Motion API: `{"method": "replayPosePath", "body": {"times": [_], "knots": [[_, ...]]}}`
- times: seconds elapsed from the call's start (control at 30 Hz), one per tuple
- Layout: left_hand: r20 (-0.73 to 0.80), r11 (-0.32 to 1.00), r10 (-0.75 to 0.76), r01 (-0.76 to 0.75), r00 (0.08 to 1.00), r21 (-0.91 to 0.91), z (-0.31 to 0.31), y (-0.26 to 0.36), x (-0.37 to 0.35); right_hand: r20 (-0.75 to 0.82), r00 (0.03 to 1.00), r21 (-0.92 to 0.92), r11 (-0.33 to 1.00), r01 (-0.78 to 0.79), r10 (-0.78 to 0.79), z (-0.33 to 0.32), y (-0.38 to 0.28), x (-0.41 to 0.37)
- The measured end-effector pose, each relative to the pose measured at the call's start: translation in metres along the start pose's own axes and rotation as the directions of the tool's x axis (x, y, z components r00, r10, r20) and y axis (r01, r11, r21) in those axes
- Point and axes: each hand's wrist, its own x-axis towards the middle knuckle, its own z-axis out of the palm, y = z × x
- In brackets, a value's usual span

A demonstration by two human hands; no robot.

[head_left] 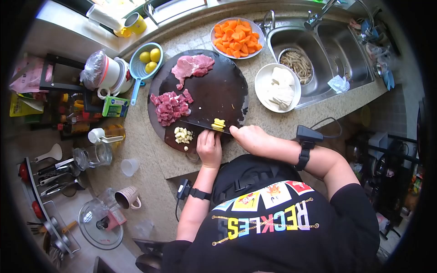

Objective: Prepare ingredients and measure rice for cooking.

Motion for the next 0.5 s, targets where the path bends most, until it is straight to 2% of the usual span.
{"method": "replayPosePath", "body": {"times": [0.07, 0.1, 0.23, 0.3, 0.4, 0.5], "knots": [[-0.027, 0.999, 0.007, -0.006, 1.000, 0.033, 0.001, -0.008, 0.003, 0.002, 0.998, 0.018, 0.997, 0.069, -0.069, 0.005, 0.004, 0.007], [-0.056, 1.000, -0.013, 0.011, 0.998, -0.024, 0.013, 0.015, 0.004, 0.017, 0.999, -0.038, 0.999, 0.038, -0.038, -0.016, 0.009, -0.015], [-0.010, 0.997, -0.066, 0.066, 0.998, -0.042, -0.001, 0.009, 0.001, -0.008, 0.996, 0.022, 0.996, 0.084, -0.084, -0.029, -0.002, -0.037], [0.028, 0.998, -0.054, 0.054, 0.998, -0.016, -0.001, 0.007, -0.001, 0.074, 0.996, -0.040, 0.998, 0.044, -0.041, -0.039, -0.005, -0.047], [-0.048, 0.999, -0.029, 0.027, 0.998, -0.041, 0.001, 0.006, 0.000, 0.055, 0.997, -0.040, 0.998, 0.053, -0.051, -0.037, 0.000, -0.052], [-0.030, 0.998, -0.047, 0.045, 0.998, -0.047, 0.001, 0.004, 0.000, 0.056, 0.997, -0.034, 0.998, 0.057, -0.055, -0.036, -0.002, -0.046]]}}
